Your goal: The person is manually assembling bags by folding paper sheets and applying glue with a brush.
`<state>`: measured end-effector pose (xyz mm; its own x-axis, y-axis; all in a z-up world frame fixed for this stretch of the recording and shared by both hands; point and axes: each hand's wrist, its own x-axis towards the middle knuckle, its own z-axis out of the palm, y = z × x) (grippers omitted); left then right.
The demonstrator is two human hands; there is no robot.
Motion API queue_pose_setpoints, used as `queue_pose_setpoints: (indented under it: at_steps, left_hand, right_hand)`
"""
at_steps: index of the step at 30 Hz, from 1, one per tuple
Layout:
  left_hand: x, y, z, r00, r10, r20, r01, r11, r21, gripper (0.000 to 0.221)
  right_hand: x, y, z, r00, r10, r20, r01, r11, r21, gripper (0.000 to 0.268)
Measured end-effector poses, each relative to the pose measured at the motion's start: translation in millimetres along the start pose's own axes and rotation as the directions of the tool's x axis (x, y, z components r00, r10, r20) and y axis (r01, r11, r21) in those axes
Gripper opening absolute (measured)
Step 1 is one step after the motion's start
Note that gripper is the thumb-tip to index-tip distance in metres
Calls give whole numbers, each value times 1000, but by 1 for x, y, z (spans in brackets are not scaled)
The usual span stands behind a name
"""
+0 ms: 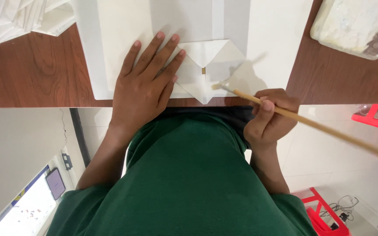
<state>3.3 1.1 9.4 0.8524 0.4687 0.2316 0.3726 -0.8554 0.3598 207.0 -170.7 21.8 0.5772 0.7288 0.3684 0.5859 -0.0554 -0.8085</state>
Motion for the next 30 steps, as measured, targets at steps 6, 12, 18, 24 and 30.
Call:
queue_pose_setpoints:
  at_steps: [6,12,18,24,30]
  left_hand:
    - [0,1,-1,1000,-2,3,2,1000,12,39]
    - [1,3,-2,1000,-9,-2,9,1000,-1,40]
    - [2,5,0,999,-30,10,30,999,-16,40]
    - [2,7,-3,999,-33,1,33,999,-36,39]
    - [4,7,-2,999,-36,3,36,999,-34,39]
  right_hand:
    - [-20,45,-3,831,-555,-38,555,832,-24,42]
    - [-31,32,-3,874,-480,83,468,875,127,43]
    - [-29,33,-7,868,-479,127,487,873,-36,52]
    - [-47,50,1,903,-429,-32,427,886,181,32]
    - [-27,38,0,908,-414,62,406,907,116,45]
